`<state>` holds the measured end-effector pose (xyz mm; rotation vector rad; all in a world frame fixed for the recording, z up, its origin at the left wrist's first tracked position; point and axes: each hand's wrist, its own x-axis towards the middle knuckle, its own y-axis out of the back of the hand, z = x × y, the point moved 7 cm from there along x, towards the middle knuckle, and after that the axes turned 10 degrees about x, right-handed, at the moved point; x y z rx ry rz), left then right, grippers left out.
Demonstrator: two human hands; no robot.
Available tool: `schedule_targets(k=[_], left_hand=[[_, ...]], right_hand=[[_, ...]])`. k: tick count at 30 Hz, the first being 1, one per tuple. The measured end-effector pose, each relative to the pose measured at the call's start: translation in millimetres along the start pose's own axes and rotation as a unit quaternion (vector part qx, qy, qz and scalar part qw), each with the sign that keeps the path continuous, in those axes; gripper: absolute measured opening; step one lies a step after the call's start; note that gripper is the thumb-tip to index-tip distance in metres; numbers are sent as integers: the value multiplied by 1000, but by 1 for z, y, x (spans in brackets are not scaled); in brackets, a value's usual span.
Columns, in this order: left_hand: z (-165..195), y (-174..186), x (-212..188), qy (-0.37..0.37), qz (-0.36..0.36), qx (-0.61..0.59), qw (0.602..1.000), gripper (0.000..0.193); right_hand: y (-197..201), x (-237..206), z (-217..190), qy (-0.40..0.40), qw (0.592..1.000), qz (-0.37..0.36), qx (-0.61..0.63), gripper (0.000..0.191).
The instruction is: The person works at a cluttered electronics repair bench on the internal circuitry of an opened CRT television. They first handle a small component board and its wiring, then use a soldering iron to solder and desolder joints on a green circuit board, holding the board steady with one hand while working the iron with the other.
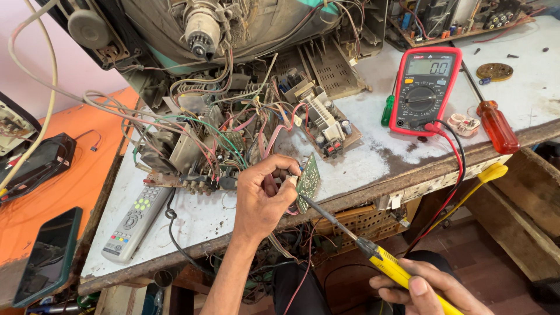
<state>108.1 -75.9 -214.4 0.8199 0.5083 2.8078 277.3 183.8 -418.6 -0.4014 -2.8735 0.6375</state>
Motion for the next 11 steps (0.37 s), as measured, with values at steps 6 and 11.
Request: schedule_targets(k=[6,11], left_hand=[[0,1,-1,10,4,12,1000,14],[2,0,-1,10,3,18,1000,13]], right_hand=[[-3,-4,-7,-8,999,47,-21,38],[-19,-2,-25,51,998,27,-10,37]])
